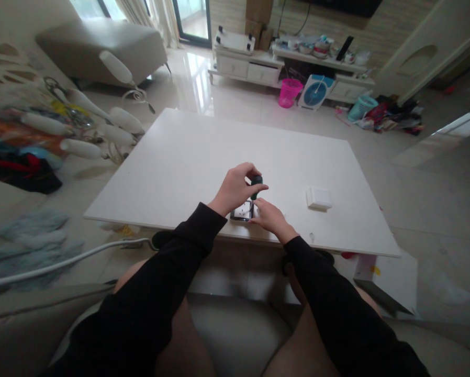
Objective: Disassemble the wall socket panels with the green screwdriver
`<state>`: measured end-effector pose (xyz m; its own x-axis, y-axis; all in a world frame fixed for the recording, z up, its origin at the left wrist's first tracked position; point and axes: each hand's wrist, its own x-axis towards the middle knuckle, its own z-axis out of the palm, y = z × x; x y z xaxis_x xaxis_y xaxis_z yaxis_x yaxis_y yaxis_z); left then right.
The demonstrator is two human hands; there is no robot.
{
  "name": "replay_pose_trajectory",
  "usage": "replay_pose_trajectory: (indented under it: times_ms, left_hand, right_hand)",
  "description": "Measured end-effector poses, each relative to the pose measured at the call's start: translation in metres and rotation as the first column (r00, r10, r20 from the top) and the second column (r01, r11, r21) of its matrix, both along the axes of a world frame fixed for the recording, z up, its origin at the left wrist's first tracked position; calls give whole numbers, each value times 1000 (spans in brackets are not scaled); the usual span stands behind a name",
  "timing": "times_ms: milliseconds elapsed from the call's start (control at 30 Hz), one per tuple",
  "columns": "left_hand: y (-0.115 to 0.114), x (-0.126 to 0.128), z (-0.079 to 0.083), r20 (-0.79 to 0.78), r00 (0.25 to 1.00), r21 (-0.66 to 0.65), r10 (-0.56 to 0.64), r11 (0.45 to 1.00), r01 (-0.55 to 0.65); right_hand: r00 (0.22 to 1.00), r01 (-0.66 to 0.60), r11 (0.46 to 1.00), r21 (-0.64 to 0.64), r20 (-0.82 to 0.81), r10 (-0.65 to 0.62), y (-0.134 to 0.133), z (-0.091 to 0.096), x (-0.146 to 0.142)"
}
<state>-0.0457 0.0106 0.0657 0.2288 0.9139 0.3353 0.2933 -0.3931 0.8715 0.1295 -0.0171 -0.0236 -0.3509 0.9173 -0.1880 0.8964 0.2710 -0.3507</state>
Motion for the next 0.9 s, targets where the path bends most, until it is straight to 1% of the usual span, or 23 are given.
replay_pose_trajectory:
  times_ms: [67,100,167,267,367,433,533,600,733,800,900]
  left_hand:
    - [0,2,-2,-63,995,68,83,995,-79]
    - [-1,3,-3,-99,990,99,104,991,-95]
    - [-2,4,-5,-157,983,121,91,990,-72]
    - [-3,5,-6,-179,983,70,-40,996,53]
    - [-4,5,-6,-149,968,47,-203,976,212]
    - [-4,3,-6,-93,956,3,-279,960,281]
    - [-3,1,-6,43,939,-128,-341,930,344]
    - [-2,0,-6,101,935,-167,-341,920,354]
    - [2,0,-7,129,946,-178,-299,931,319]
    - [4,0,-8,118,950,-174,-290,935,308]
    - [6,-1,-6,60,963,-133,-264,954,270]
  right_hand:
    - [1000,1,1000,3,1,-1,-1,0,-1]
    - [1000,0,1000,3,3,0,-1,0,-1]
    - [1000,0,1000,4,7,-1,-1,-1,-1]
    - [1000,2,1000,0,6,-2,0,-3,-1]
    - [1000,7,1000,3,-5,-7,-1,-2,-2]
    - [1000,5,1000,3,-13,-5,-2,0,-3]
    - [1000,17,1000,-11,-2,-17,-4,3,-5]
    - [1000,29,999,-16,7,-29,-4,4,-6]
    - [1000,22,1000,-10,19,-22,-4,4,-6]
    - [1000,19,1000,-7,23,-18,-4,3,-6]
    - [1000,19,1000,-3,20,-19,-4,3,-6]
